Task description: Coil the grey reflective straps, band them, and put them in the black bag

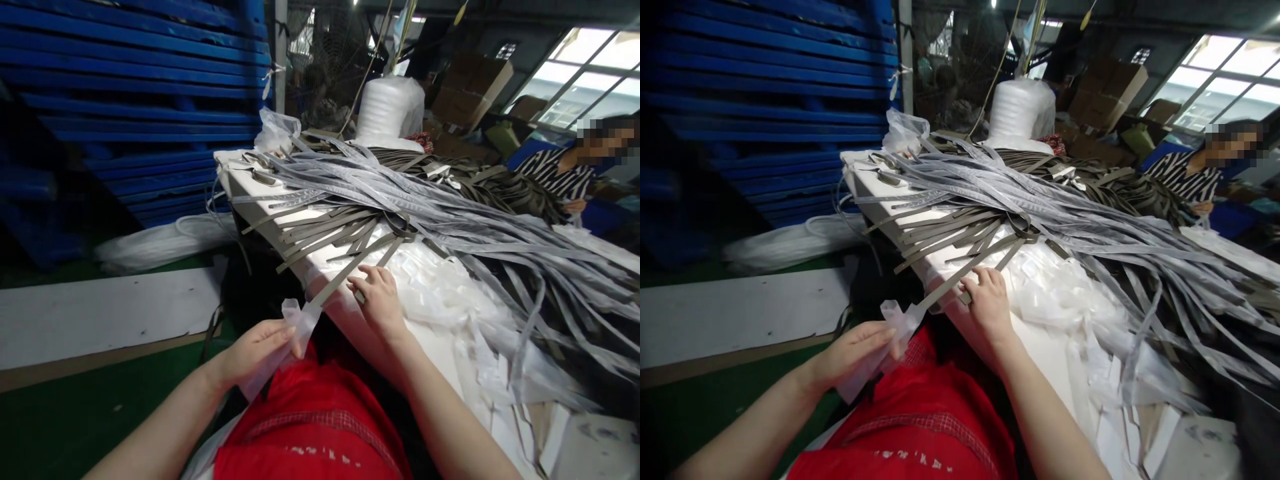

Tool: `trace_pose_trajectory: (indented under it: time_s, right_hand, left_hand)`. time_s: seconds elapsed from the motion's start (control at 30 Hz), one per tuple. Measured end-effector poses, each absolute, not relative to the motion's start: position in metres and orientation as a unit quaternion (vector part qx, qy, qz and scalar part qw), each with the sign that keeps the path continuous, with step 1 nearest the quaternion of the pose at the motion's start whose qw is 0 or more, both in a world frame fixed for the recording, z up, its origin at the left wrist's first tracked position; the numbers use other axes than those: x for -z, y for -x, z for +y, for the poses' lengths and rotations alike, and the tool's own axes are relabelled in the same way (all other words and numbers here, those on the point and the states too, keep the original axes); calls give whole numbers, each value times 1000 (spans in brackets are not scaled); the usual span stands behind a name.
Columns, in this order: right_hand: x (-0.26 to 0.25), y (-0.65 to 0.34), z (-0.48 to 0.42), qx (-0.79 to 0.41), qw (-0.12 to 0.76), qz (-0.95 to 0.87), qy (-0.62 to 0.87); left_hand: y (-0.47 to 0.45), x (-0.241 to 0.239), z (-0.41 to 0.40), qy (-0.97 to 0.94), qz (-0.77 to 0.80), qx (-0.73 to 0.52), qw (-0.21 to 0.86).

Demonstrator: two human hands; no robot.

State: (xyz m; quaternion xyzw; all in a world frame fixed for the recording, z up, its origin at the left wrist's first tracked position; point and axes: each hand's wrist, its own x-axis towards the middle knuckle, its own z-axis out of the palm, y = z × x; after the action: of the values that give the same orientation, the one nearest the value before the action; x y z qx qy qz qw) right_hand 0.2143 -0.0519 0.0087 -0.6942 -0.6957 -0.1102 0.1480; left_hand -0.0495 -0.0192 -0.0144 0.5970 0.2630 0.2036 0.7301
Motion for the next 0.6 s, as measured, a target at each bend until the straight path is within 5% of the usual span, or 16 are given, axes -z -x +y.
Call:
trace_pose_trajectory:
  time_s: [0.2,0.43,0.6]
  right_hand:
    - [-14,-210,-66,-48,173,-567,804]
    - [-25,-208,-89,-534,529,-410,516]
    - [-15,-216,-80,-397,729,-201,521]
  left_hand:
    - [66,20,-14,-534,299,-248,751]
    - [74,21,-11,-530,267,-248,765]
    - [85,23,-10,-605,232,-220,729]
